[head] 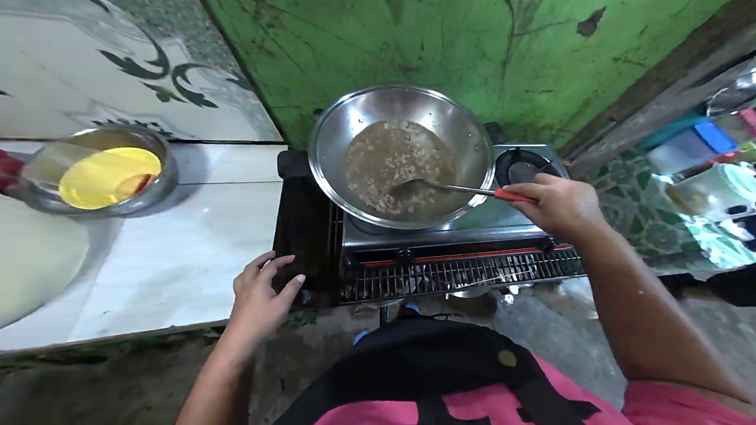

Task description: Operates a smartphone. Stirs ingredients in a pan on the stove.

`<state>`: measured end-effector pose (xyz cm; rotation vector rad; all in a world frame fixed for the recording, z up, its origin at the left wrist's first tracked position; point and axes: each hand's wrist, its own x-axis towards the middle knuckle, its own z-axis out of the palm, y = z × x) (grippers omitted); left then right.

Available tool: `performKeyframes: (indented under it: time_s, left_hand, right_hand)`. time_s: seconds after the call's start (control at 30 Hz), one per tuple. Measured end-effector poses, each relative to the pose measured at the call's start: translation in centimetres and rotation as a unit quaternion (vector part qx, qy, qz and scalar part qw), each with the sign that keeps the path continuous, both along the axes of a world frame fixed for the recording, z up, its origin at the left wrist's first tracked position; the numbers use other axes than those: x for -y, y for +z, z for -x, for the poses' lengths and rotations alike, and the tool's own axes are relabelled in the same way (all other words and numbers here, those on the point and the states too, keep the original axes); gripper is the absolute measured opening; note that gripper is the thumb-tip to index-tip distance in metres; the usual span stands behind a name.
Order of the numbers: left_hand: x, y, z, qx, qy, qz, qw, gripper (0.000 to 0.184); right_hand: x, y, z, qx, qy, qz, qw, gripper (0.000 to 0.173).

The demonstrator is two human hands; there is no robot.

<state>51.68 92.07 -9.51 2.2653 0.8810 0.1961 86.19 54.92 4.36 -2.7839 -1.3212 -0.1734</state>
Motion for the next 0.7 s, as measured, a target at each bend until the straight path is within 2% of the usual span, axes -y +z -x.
performKeyframes:
  time_s: [0.2,0.3,0.37,0.47,0.6,0.7]
  left_hand:
    - [0.5,-0.1,0.3,-0.002,0.047,-0.002,0.999,0.043]
    - [1.1,-2.4,2.3,0.019,0.125,0.029,0.991,0.043]
    - [2.0,-4.7,4.7,-0.002,0.181,0.038,0.983,0.042]
    - [5.1,-7.3,9.1,-0.126,0.251,0.074,0.957,0.042]
    - [10.8,-11.0,15.5,-0.345,0.267,0.161,0.886,0.055]
    - [14.8,-13.3,20.4,-0.401,0.273,0.21,0.849,0.056]
  right_hand:
    - [-2.2,-3.4,-3.6,-0.001,-0.024,-0.052,0.998,0.027]
    - [-3.4,-3.4,-5.4,-0.007,-0.041,-0.042,0.998,0.029]
    - [-4.3,-3.5,-6.5,-0.014,-0.05,-0.034,0.998,0.03]
    - [-5.8,-4.1,-7.9,-0.018,-0.034,-0.035,0.999,0.031]
    - [-7.2,-3.9,-8.2,-0.068,0.006,0.01,0.998,0.04]
    - [-5.0,-3.6,-8.0,-0.08,0.019,0.017,0.996,0.041]
